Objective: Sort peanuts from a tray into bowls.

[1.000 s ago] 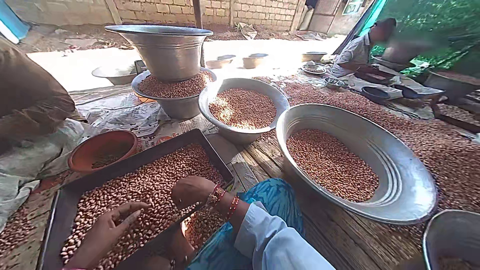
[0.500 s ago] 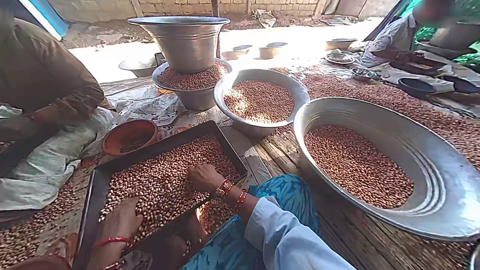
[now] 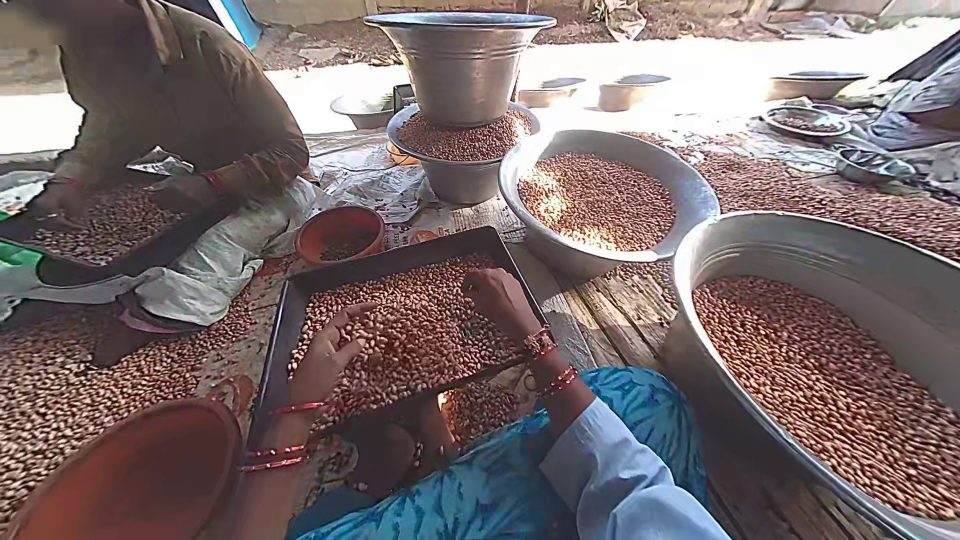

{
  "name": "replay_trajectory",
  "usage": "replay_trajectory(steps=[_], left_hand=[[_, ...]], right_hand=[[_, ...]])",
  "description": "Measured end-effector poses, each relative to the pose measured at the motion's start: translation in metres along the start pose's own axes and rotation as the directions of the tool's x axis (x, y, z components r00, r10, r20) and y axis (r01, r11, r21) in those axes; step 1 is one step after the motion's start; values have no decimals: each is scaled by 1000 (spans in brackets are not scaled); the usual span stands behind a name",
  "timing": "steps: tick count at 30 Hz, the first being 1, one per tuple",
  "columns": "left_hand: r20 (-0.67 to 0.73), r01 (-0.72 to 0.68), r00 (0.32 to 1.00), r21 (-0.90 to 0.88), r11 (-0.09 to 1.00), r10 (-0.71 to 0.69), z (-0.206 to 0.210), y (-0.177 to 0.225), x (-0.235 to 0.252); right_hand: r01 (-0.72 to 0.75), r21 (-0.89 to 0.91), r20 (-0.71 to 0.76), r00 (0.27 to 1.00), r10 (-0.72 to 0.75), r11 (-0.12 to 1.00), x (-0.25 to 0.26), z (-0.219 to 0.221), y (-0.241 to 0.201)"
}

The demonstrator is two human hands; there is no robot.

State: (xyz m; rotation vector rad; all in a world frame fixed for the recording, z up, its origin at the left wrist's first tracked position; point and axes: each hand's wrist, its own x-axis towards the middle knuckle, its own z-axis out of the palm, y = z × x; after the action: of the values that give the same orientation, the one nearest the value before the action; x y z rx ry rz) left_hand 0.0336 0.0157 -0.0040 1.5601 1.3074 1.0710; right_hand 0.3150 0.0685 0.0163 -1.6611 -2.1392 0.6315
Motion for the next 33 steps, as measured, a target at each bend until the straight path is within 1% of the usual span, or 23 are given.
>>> replay_trajectory(steps=[2,4,6,8,10,12,14,16,18,20,23,25,27,30,32,33], left_hand=[[-8,-38,999,98,994,38,-11,1,1],[-54,-13,998,154,988,22,-14,8,-2],[-94,-27,994,272,962,55,-18,9,-3],[-86,-84,988,402,912,129,-22,7,-4],[-69,-104,984,509,854,162,-21,4,-5],[-38,-104,988,561,821,151,-10,4,-7],[-10,-82,994,615,784,112,5,4,-8],[4,-40,999,704,709,52,16,3,-8],[-14,2,1000,780,626,14,17,3,-10],[-35,54,998,815,576,-45,13,4,-10],[-49,102,992,849,518,-116,11,3,-9],[-54,137,980,882,451,-192,14,1,-7],[-41,146,967,896,420,-250,17,-3,-5],[-25,149,962,885,442,-273,16,-8,-1],[-32,173,964,833,525,-266,9,-7,1],[-44,184,969,780,599,-242,3,-8,2]], right_hand=[[-130,-138,29,990,135,982,2,-9,12],[-183,-211,62,978,200,960,3,-8,17],[-202,-267,97,967,235,942,5,-3,18],[-192,-309,141,959,245,931,7,4,17],[-171,-330,172,956,237,928,9,9,16],[-161,-344,190,953,236,925,9,12,15],[-159,-356,194,952,239,921,9,13,15],[-160,-363,194,951,242,918,9,14,15],[-161,-351,203,948,243,923,7,12,15],[-140,-318,201,957,211,938,4,10,16],[-64,-210,201,974,107,976,-3,3,4],[34,-137,211,977,-5,990,-9,0,-11],[136,-66,209,971,-119,989,-15,3,-22],[217,-64,260,946,-194,974,-22,8,-33],[255,-103,319,924,-211,961,-23,13,-35],[273,-116,344,913,-219,955,-22,16,-35]])
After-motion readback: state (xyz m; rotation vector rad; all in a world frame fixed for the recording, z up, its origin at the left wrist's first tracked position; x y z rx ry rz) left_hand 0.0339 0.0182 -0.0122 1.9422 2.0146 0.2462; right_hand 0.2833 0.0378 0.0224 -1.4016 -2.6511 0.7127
